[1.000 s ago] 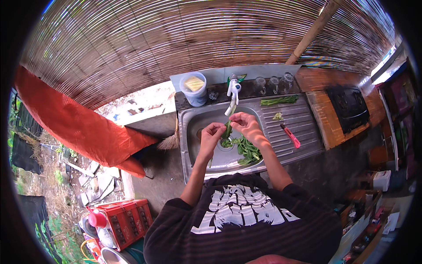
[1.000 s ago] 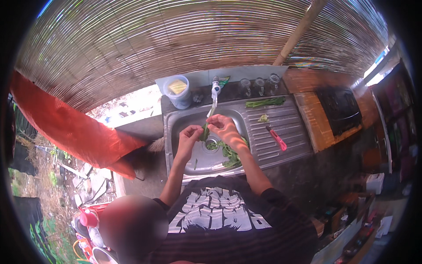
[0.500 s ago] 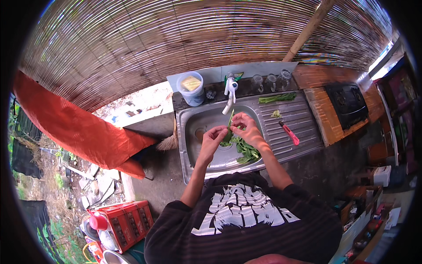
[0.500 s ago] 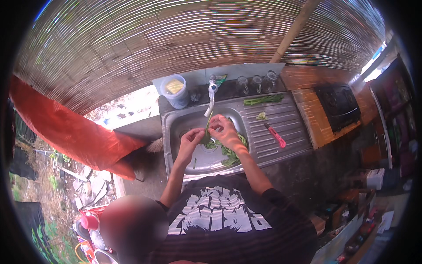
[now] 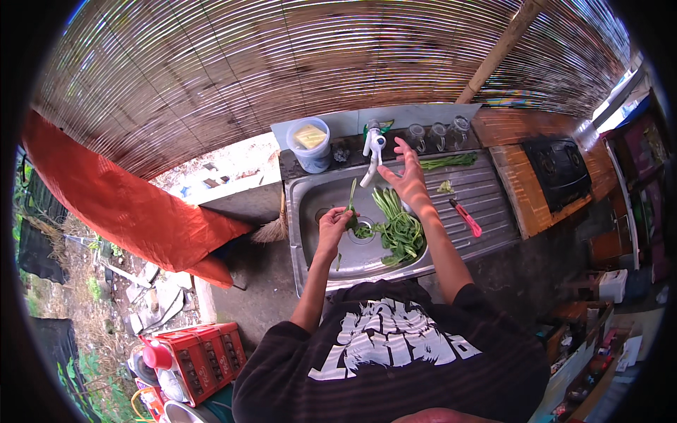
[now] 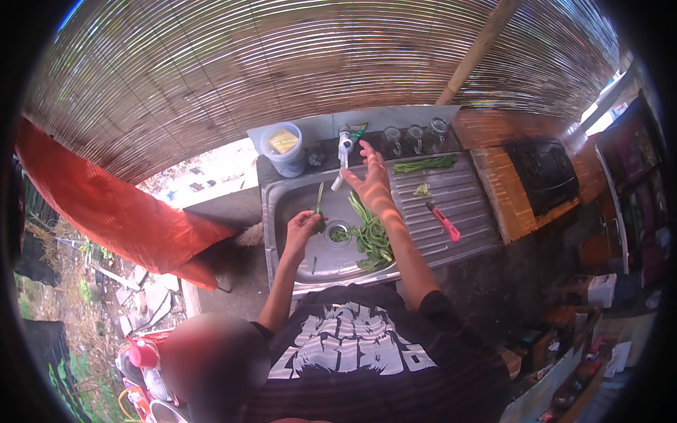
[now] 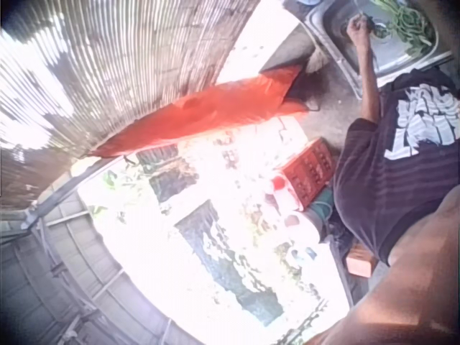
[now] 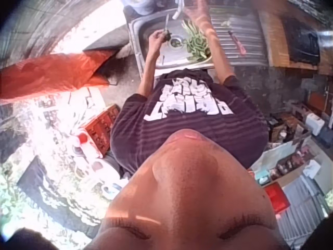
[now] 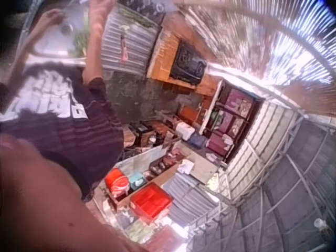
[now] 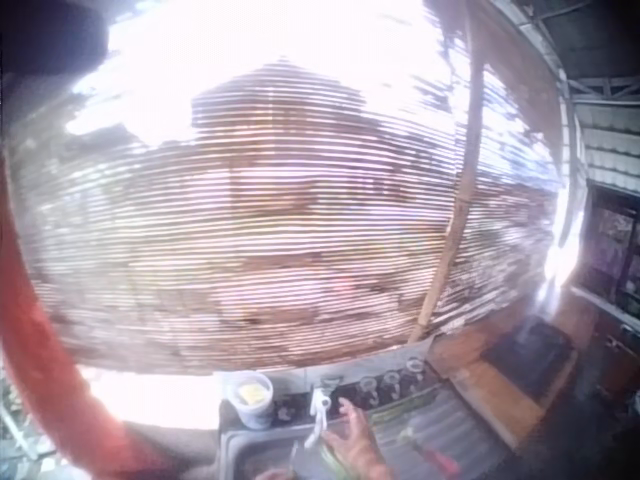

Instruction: The person washes long green vegetables under running water at an outdoor sink, then places them on the sink's draining board. The person handles the vegetables one at a time, rinsing and arranging them on the board.

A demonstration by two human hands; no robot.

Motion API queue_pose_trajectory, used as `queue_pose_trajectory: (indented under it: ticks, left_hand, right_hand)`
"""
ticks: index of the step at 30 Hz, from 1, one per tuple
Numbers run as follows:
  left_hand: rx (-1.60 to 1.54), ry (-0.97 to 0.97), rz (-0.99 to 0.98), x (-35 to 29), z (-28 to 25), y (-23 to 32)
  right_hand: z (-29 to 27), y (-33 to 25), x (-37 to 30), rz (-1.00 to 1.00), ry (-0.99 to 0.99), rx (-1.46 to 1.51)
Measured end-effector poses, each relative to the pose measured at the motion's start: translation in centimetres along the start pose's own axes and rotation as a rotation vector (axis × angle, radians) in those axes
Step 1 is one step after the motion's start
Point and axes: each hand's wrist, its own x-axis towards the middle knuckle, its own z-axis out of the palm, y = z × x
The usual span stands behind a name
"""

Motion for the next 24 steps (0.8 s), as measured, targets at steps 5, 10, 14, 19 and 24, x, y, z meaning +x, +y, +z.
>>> queue_pose_trajectory:
  ticks: [5, 10, 14, 19, 24]
  left_hand:
    - [0.145, 0.034, -0.158, 4.4, -1.9, -3.7]
    - [0.208, -0.038, -0.250, 8.6, -1.9, -5.4]
    - [0.093, -0.041, -0.188, 10.4, -0.6, -6.3]
    - [0.067, -0.053, -0.195, 10.6, -0.4, -6.7]
    - [0.184, -0.068, -0.187, 8.7, -1.2, -6.7]
  right_hand:
    - [2.5, 3.4, 2.1, -0.125, -0.034, -0.192]
    - [0.6, 2.8, 2.7, -0.110, -0.072, -0.209]
    - [1.6, 6.0, 2.8, -0.116, -0.093, 0.201]
    - [7.0, 10.0, -1.7, 0.371, -0.196, 0.371]
    - [11.8, 13.4, -1.8, 0.667, -0.440, 0.555]
